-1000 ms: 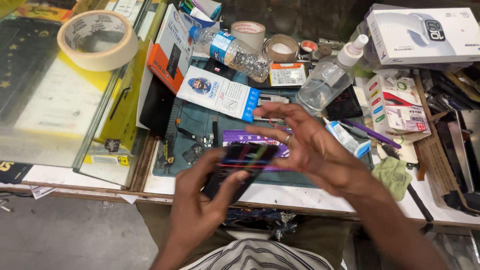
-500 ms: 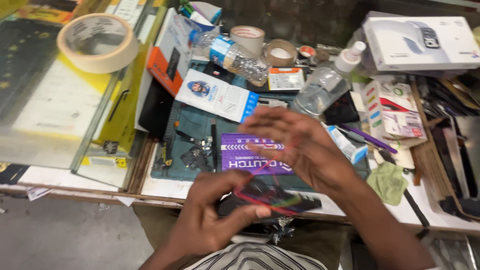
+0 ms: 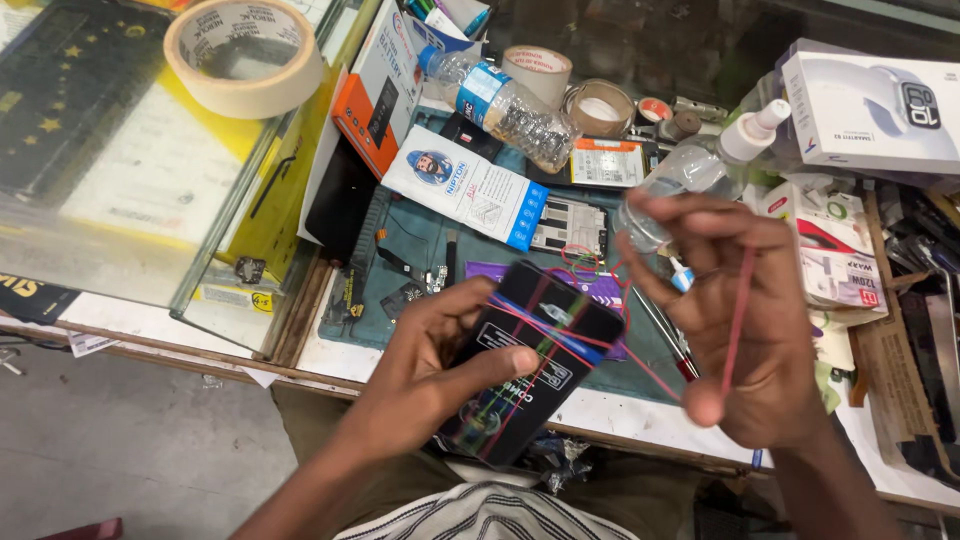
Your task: The person applies adhesive and fits a new display panel onto a phone chassis, securing it with rubber bands and checking the fit.
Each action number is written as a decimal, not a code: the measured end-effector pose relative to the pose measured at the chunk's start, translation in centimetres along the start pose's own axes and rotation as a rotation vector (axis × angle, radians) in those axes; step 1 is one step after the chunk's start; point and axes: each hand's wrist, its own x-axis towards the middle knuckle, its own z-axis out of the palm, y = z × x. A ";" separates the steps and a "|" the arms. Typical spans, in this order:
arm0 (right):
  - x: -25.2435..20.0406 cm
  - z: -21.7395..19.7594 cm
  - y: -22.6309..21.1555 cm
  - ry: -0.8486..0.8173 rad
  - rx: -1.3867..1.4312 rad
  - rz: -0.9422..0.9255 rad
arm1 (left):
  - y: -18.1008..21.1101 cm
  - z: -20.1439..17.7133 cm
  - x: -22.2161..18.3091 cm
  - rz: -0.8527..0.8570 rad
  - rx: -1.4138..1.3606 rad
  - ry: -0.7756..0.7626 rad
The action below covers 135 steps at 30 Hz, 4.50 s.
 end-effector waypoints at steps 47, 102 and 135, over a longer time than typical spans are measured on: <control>-7.7 6.2 7.3 0.516 0.054 0.548 | -4.2 2.3 0.9 0.217 -0.249 0.433; -7.9 -3.4 7.5 -0.042 -0.045 0.685 | -6.6 1.4 0.4 -0.221 -0.279 -0.084; -1.8 -0.1 5.7 0.440 1.335 -0.182 | -6.4 2.4 0.7 0.419 0.068 0.613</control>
